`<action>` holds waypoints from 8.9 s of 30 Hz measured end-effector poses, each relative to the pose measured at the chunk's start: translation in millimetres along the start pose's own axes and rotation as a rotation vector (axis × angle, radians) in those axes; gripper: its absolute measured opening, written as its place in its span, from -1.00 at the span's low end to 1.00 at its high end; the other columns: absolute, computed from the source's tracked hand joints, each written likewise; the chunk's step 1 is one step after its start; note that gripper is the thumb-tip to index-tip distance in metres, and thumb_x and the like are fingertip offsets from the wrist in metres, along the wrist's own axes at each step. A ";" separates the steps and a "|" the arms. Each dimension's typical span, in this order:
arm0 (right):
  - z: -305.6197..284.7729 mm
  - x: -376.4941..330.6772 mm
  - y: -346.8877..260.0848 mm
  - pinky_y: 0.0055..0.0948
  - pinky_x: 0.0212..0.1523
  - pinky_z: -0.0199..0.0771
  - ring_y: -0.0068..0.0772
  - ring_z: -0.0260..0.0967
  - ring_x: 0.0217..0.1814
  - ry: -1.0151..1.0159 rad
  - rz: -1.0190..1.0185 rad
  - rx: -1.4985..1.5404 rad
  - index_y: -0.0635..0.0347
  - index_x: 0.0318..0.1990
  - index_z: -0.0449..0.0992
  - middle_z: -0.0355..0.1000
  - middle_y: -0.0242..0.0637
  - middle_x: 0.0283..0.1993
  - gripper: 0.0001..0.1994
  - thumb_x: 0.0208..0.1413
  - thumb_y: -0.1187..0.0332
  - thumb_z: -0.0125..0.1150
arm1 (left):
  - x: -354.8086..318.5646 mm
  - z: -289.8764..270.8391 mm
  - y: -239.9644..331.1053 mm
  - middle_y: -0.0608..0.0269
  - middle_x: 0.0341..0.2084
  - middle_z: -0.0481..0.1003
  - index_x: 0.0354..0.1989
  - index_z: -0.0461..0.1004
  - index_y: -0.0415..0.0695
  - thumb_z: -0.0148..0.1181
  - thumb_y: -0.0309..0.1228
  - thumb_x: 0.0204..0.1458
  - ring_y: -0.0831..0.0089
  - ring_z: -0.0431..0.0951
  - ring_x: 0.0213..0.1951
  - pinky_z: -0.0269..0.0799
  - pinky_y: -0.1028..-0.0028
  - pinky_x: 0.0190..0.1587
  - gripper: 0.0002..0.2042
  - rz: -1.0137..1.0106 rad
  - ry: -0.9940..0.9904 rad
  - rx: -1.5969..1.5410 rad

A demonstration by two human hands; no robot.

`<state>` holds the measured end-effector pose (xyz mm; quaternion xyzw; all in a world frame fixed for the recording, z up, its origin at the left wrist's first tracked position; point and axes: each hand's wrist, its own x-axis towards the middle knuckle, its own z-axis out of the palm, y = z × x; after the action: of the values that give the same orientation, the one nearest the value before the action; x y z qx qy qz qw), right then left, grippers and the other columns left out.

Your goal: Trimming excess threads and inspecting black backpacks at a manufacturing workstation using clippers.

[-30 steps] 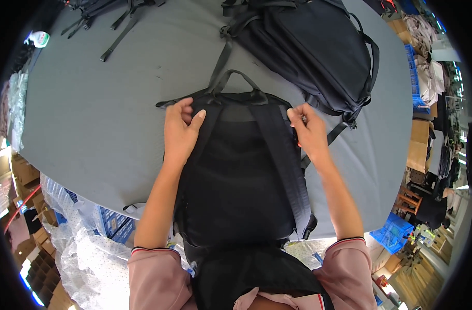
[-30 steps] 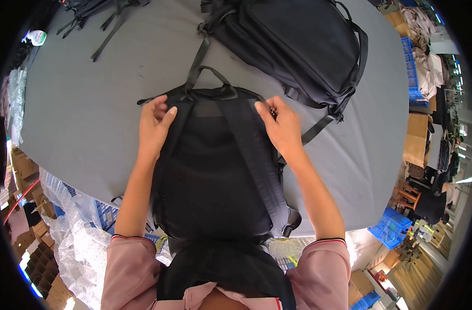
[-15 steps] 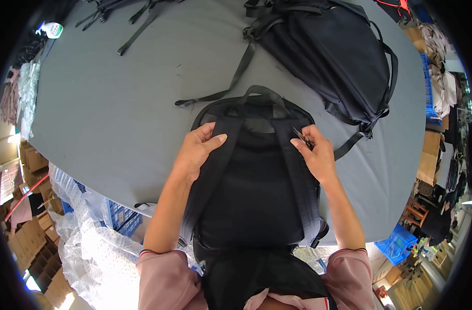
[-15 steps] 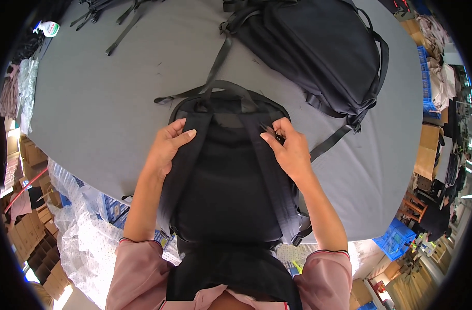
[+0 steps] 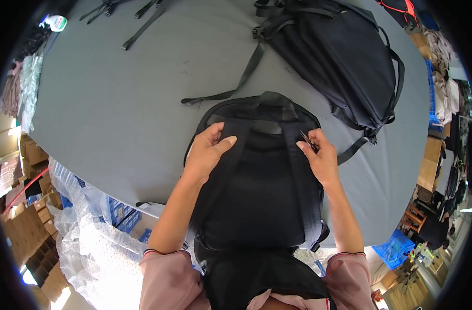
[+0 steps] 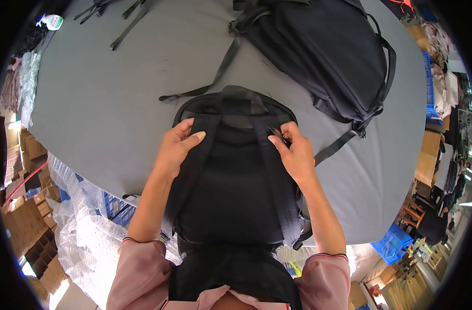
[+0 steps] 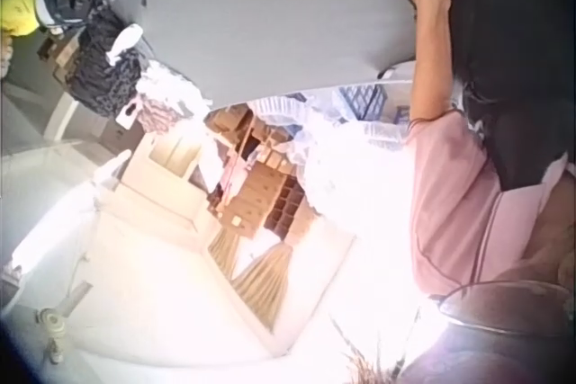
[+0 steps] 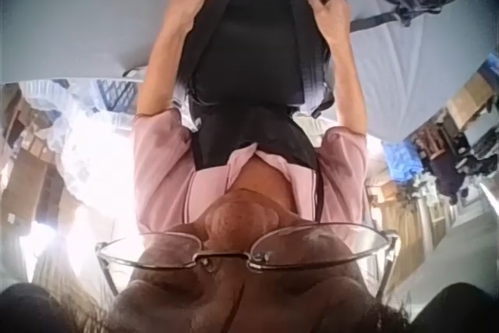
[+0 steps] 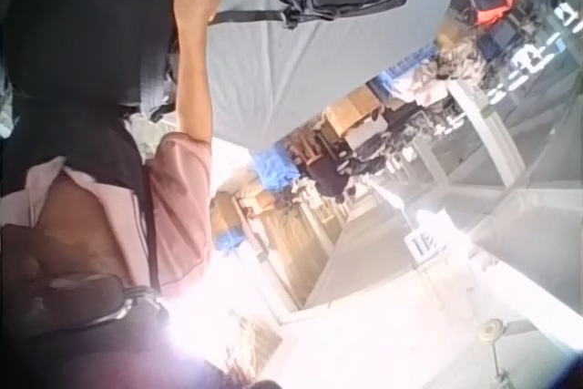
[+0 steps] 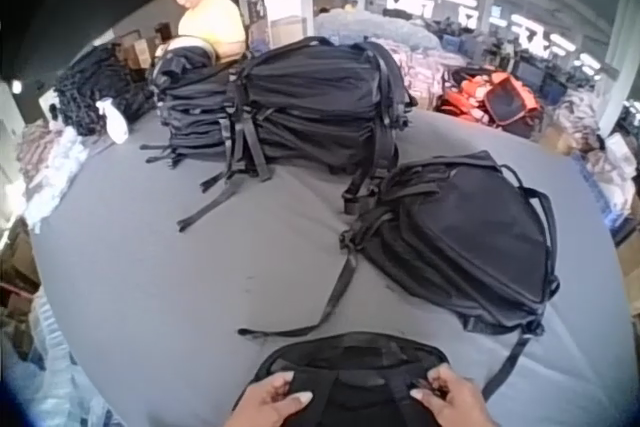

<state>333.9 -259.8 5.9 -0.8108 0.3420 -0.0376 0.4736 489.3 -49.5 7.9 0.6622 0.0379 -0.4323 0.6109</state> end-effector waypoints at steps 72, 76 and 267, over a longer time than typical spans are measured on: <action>45.1 -1.5 -94.8 -0.64 -0.45 0.26 -0.61 0.26 -0.44 0.025 -0.415 0.250 0.24 -0.19 0.44 0.29 -0.34 -0.39 -0.81 -0.01 0.55 0.19 | 63.6 -3.2 87.2 0.01 -0.32 0.50 -0.16 0.35 -0.35 0.10 -0.51 0.01 0.34 0.53 -0.28 0.50 0.42 -0.22 -0.76 -0.039 -0.115 -0.485; 74.4 -30.6 -107.1 -0.66 -0.49 0.16 -0.76 0.10 -0.52 -0.294 -0.079 0.449 0.18 -0.34 0.15 0.20 -0.51 -0.55 -0.70 0.00 0.47 0.26 | 46.5 3.0 87.9 0.02 -0.29 0.49 -0.18 0.37 -0.36 0.06 -0.41 0.10 0.32 0.52 -0.27 0.47 0.36 -0.16 -0.76 0.039 -0.154 -0.482; 5.0 -171.1 -76.9 -0.50 -0.57 0.34 -0.36 0.35 -0.57 0.093 -0.477 0.417 0.18 -0.22 0.47 0.33 -0.31 -0.42 -0.79 -0.09 0.52 0.22 | -183.5 47.5 -36.1 0.24 -0.09 0.36 -0.22 0.43 -0.17 0.15 0.17 -0.16 0.27 0.26 -0.04 -0.03 0.29 0.08 -0.41 0.939 0.171 0.753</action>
<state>245.2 -130.7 109.2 -0.7509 0.1483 -0.2537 0.5914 329.0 7.2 99.1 0.8111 -0.3648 -0.0458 0.4549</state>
